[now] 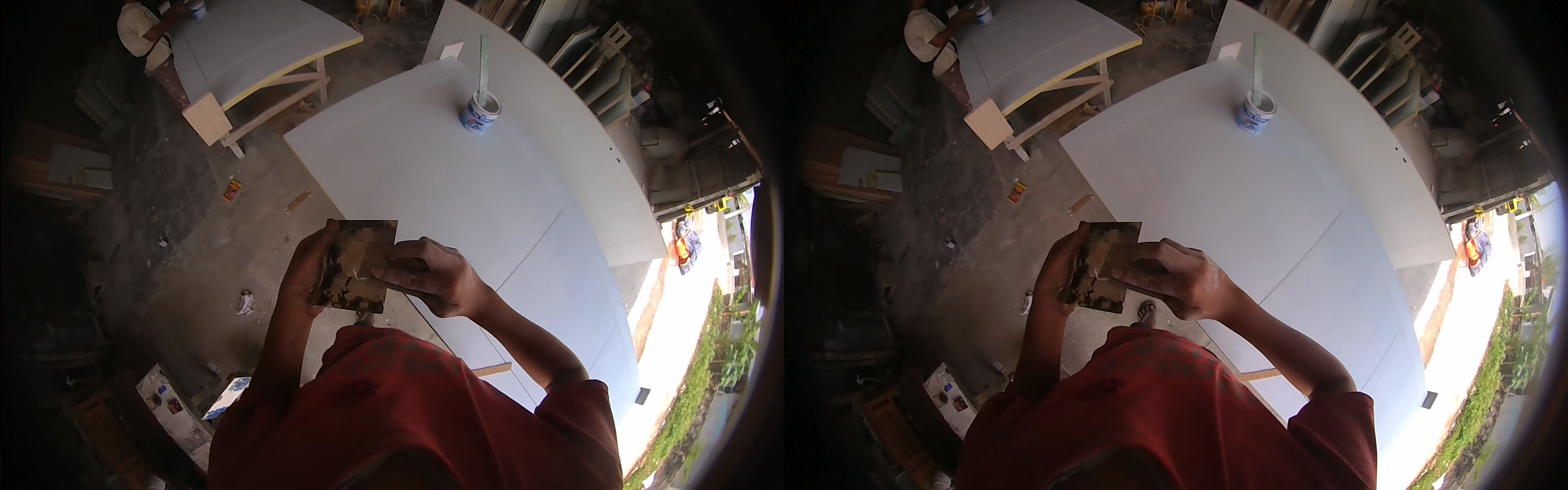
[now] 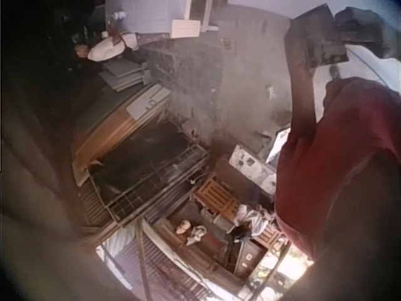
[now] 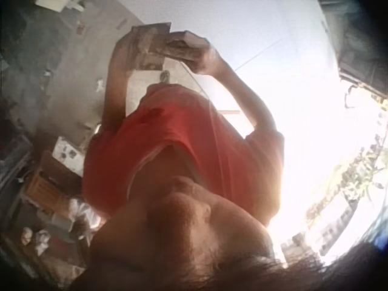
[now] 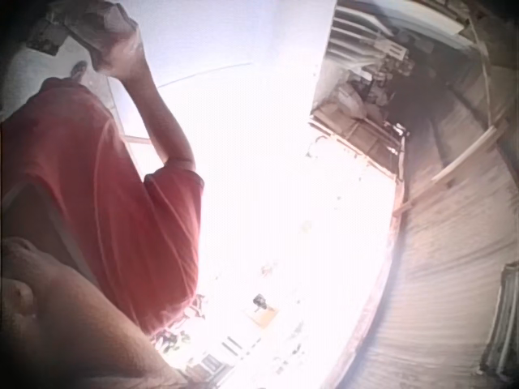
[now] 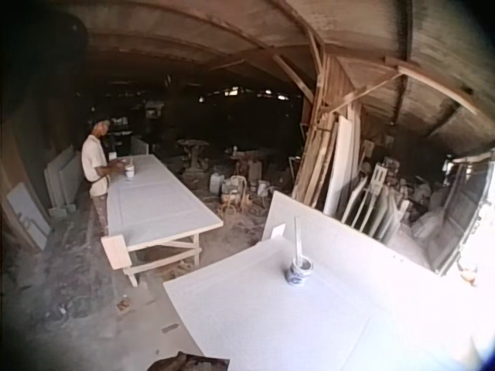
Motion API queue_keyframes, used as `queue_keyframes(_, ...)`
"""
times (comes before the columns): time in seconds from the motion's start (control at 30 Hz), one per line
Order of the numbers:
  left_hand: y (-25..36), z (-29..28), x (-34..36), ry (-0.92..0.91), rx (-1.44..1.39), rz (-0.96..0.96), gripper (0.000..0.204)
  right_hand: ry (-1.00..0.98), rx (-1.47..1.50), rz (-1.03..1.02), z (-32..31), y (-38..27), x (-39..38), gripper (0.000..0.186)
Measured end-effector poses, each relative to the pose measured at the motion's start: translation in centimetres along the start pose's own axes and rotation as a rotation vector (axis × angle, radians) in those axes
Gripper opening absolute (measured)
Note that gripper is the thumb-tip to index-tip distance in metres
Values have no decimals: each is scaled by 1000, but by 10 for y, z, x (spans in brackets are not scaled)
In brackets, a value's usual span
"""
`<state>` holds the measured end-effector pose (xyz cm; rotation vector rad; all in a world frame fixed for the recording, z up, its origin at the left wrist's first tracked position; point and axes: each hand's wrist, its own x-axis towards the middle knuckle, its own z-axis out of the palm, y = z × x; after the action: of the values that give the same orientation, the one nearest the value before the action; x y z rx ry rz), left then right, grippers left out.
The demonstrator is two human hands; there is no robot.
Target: The person applies filler to a white door using a putty knife and a metal plate. They scoop filler onto the door surface to fill grooves and use a small wooden strip as a guide to ensure smooth application along straight lines.
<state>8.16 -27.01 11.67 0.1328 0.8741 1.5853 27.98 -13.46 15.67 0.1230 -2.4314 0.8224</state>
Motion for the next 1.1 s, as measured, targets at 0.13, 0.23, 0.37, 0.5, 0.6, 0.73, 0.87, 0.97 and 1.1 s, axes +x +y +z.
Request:
queue_keyframes(0.13,-10,-3,-3,-78,-158,11,44,147,-61,-2,17,-7,-14,63)
queue_keyframes(0.23,-17,9,-11,1,-218,165,44,220,-122,122,23,-17,-21,59)
queue_keyframes(0.37,-25,10,-11,1,-180,337,43,89,-133,415,20,-30,-31,68)
queue_keyframes(0.5,-29,12,3,15,-109,417,41,92,-173,526,21,-19,-54,56)
queue_keyframes(0.6,-41,31,12,290,121,574,35,456,-110,527,3,-32,-39,44)
queue_keyframes(0.73,-78,35,24,532,605,932,33,237,-240,678,20,-52,-16,38)
queue_keyframes(0.87,-87,50,34,561,769,1032,37,360,-121,677,6,-38,-33,45)
queue_keyframes(0.97,-104,47,39,487,887,1065,38,353,-188,789,7,-48,-32,35)
queue_keyframes(1.1,-108,43,45,428,822,957,37,447,-158,799,-3,-42,-47,41)
